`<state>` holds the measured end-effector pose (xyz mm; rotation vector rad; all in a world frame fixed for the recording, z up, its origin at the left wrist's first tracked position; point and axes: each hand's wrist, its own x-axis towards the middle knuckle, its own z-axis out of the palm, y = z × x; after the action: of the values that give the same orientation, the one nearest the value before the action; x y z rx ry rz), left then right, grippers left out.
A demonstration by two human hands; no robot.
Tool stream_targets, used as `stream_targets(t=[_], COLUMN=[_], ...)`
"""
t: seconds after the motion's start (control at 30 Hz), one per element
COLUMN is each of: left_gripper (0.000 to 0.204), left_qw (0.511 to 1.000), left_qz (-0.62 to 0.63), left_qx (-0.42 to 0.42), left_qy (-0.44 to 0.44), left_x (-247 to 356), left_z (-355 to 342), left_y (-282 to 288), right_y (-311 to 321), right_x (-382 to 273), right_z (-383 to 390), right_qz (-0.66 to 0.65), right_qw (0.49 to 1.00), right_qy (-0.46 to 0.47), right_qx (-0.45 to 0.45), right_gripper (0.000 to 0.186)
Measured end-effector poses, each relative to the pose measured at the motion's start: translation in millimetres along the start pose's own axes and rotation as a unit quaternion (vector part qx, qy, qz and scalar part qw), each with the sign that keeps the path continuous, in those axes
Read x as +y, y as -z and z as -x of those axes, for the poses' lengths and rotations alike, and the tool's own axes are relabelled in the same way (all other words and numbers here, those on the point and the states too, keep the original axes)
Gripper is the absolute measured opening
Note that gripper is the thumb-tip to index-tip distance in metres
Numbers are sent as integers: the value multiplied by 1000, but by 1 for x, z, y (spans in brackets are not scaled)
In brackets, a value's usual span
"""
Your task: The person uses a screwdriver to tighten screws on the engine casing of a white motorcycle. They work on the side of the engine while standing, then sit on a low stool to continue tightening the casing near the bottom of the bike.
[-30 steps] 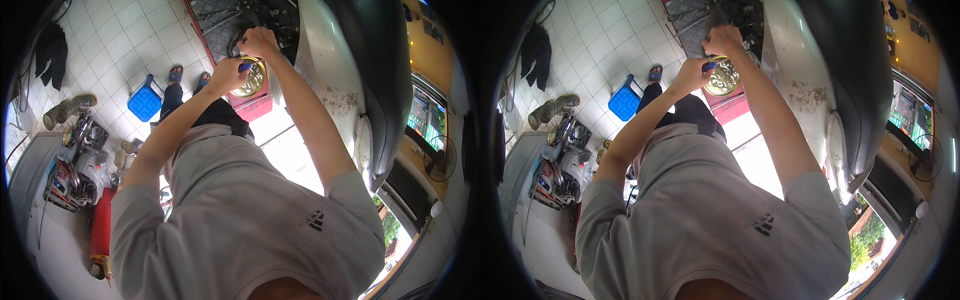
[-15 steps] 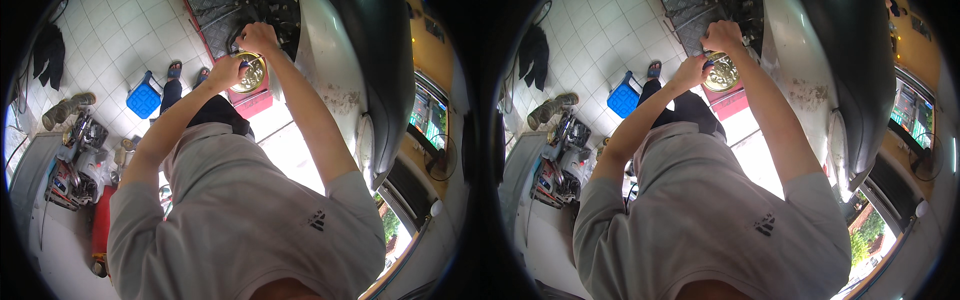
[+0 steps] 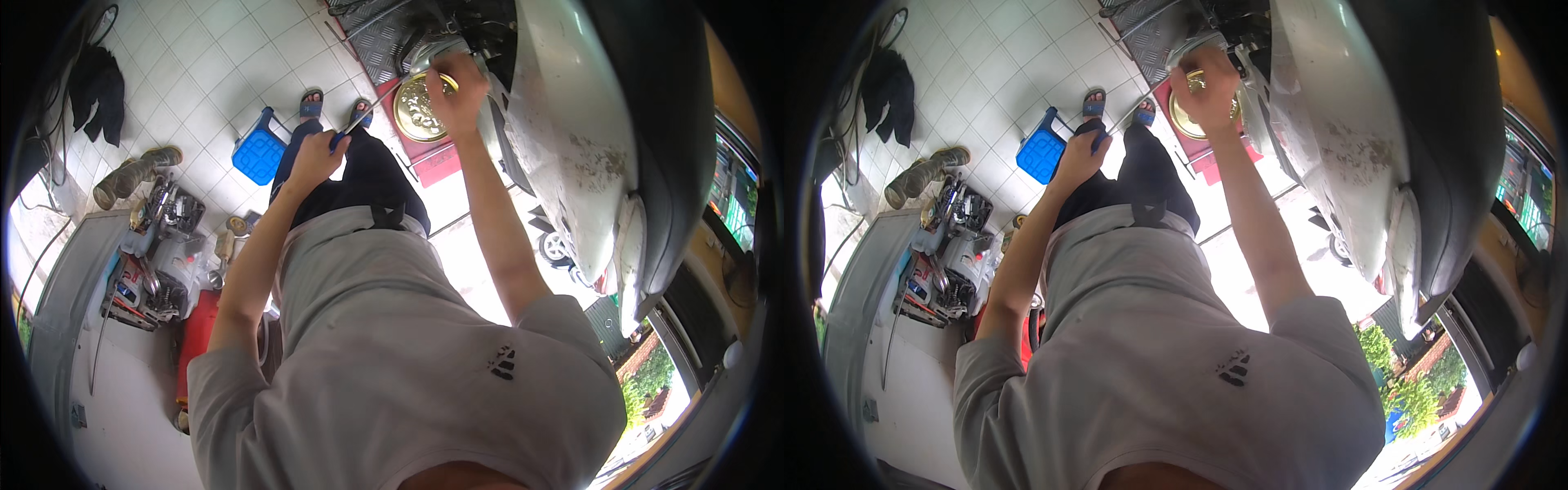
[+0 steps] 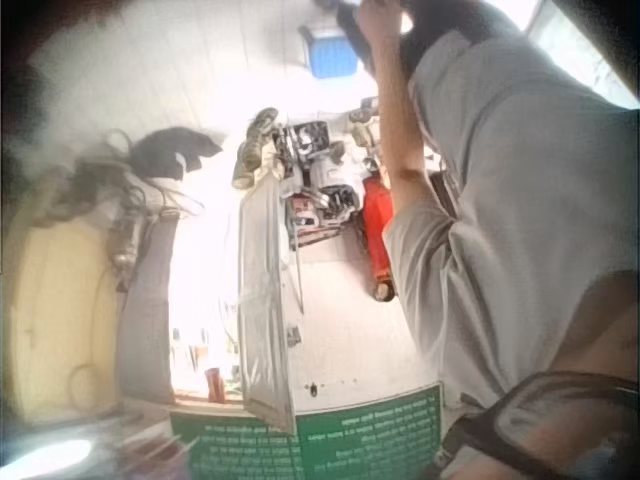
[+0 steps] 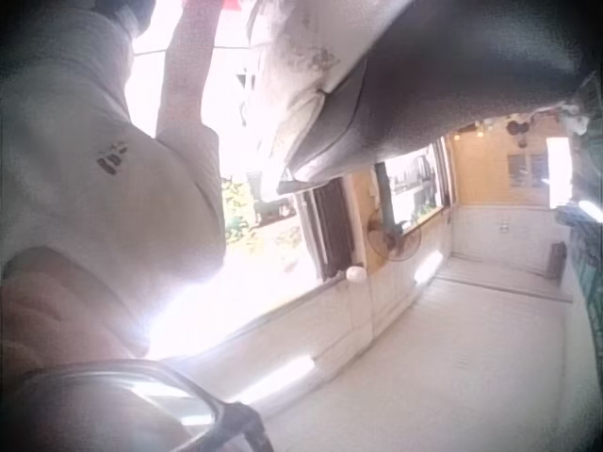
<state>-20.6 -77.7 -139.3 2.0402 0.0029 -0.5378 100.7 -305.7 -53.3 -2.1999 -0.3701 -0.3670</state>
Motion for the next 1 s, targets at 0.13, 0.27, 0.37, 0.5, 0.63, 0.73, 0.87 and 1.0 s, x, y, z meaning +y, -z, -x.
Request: stream_targets(t=[0.13, 0.27, 0.37, 0.5, 0.63, 0.73, 0.87, 1.0], left_gripper=[33, 35, 36, 38, 37, 35, 35, 34], left_qw=[995, 982, 975, 971, 947, 953, 960, 963], left_qz=[-65, -94, -143, -162, -115, -84, -72, -19], left_qx=[38, 6, 6, 44, -17, 17, 60, 50], left_qy=[67, 162, 171, 172, 301, 290, 264, 262], left_x=[-48, -65, -72, -81, -55, -58, -55, -22], left_z=[42, 64, 75, 97, 95, 102, 97, 92], left_y=[11, 17, 13, -2, -6, -17, -32, -34], right_y=[-27, -67, -85, -102, -108, -113, -112, -103], right_x=[49, 192, 241, 262, 285, 283, 268, 235], right_z=[121, 237, 251, 255, 269, 264, 252, 238], right_qz=[-5, 99, 205, 257, 253, 218, 251, -230], right_qw=[969, 872, 840, 810, 805, 761, 771, 669], right_qy=[-239, -456, -437, -413, -419, -541, -482, -699], right_qx=[-55, -147, -249, -327, -335, -285, -331, -104], right_gripper=[9, 17, 27, 28, 24, 28, 18, 11])
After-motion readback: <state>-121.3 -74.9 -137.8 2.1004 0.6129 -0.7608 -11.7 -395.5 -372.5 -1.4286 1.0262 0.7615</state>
